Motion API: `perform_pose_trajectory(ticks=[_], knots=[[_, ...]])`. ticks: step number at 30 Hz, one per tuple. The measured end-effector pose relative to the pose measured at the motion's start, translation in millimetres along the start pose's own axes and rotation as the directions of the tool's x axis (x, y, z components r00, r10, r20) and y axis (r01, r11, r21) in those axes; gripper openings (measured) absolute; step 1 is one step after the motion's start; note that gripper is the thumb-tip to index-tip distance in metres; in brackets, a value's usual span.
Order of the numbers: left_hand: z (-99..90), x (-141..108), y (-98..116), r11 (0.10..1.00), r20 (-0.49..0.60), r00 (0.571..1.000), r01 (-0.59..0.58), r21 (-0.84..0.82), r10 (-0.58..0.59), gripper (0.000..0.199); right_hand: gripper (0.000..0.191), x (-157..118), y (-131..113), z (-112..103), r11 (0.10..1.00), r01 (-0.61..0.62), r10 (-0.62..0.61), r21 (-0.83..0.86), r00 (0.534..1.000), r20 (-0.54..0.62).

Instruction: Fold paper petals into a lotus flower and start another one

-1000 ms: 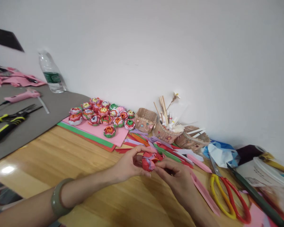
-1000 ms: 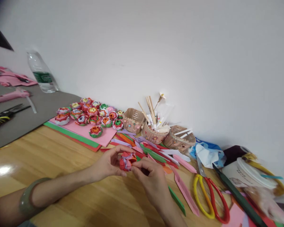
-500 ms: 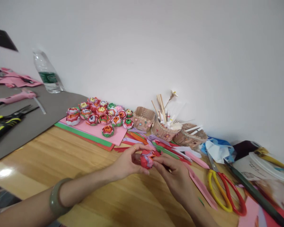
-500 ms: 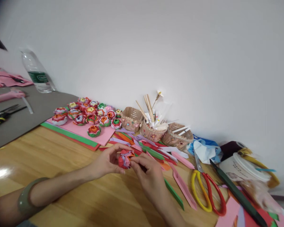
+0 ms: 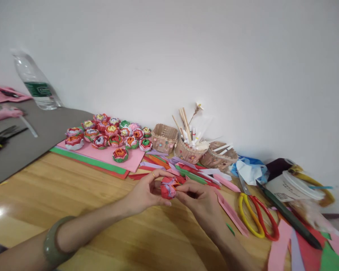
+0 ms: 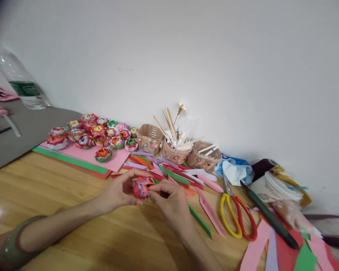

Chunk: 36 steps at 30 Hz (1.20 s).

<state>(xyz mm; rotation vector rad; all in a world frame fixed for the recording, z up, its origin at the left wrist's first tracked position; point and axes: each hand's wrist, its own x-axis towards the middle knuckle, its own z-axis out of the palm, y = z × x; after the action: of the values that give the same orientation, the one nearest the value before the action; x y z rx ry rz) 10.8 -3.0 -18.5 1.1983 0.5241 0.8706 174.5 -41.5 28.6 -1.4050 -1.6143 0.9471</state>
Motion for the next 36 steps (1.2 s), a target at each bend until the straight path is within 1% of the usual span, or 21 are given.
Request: perform_pose_trajectory(ticks=[4,6,8,10,12,14,17,21,22,24,26,28,30,32,33,35,36], knots=[[-0.6,-1,-1,1.0,0.016,1.0,0.02,0.004,-0.02,0.054,0.011,1,0,1,0.999,-0.04,0.04,0.025,0.999,-0.001],[-1.1,-2,-1,1.0,0.007,1.0,0.019,0.017,-0.019,0.053,0.011,1,0,1,0.999,-0.037,0.037,0.029,0.999,-0.009],[-1.7,-1,-2,1.0,-0.006,1.0,0.001,0.025,-0.001,0.053,0.013,0,0,0,1.0,0.013,-0.013,0.027,1.0,-0.01],[-2.2,-1,-3,1.0,-0.021,0.999,-0.026,0.013,0.026,0.053,0.015,0,-1,-2,0.996,0.085,-0.085,0.009,0.996,0.018],[-2.2,-1,-4,0.999,-0.029,0.999,-0.043,-0.003,0.043,0.053,0.017,-1,-3,-3,0.993,0.117,-0.116,-0.023,0.992,0.043],[-1.8,0,-4,0.999,-0.028,0.999,-0.047,-0.014,0.046,0.052,0.015,-1,-3,-3,0.993,0.107,-0.105,-0.045,0.994,0.04],[-1.4,-1,-4,0.998,-0.012,0.998,-0.055,-0.021,0.055,0.051,0.013,-1,-2,-1,0.995,0.092,-0.092,-0.035,0.996,0.004],[-1.7,-3,0,0.998,0.068,0.997,-0.036,-0.044,0.039,0.058,0.011,-1,-1,1,0.998,0.057,-0.059,-0.029,0.997,-0.043],[-1.6,-4,2,0.998,0.075,0.997,-0.025,-0.063,0.029,0.057,0.011,-1,-2,1,0.998,0.048,-0.05,-0.037,0.997,-0.051],[-1.0,-4,5,0.994,0.05,0.999,0.004,-0.109,0.002,0.047,0.012,-2,-3,1,0.996,0.059,-0.064,-0.069,0.996,-0.062],[-0.2,-5,8,0.985,0.005,0.999,0.032,-0.169,-0.031,0.036,0.01,-2,-5,2,0.983,0.137,-0.147,-0.125,0.987,-0.072],[0.0,-5,11,0.969,-0.03,0.998,0.041,-0.245,-0.049,0.032,0.01,-4,-5,2,0.943,0.266,-0.291,-0.2,0.951,-0.108],[-0.8,-4,12,0.946,-0.053,0.997,0.038,-0.322,-0.058,0.035,0.014,-6,-5,2,0.888,0.371,-0.426,-0.273,0.887,-0.18],[-2.1,-4,12,0.927,-0.056,0.996,0.041,-0.372,-0.067,0.039,0.017,-8,-3,1,0.844,0.419,-0.51,-0.335,0.82,-0.258],[-2.7,-4,12,0.921,-0.048,0.996,0.047,-0.388,-0.071,0.039,0.018,-9,-2,1,0.825,0.433,-0.54,-0.364,0.794,-0.278],[-3.5,-4,13,0.91,-0.027,0.997,0.052,-0.41,-0.069,0.038,0.023,-11,0,2,0.777,0.468,-0.6,-0.421,0.754,-0.268],[-3.6,-4,13,0.907,-0.022,0.998,0.049,-0.418,-0.064,0.037,0.024,-12,1,3,0.742,0.493,-0.634,-0.453,0.737,-0.235]])
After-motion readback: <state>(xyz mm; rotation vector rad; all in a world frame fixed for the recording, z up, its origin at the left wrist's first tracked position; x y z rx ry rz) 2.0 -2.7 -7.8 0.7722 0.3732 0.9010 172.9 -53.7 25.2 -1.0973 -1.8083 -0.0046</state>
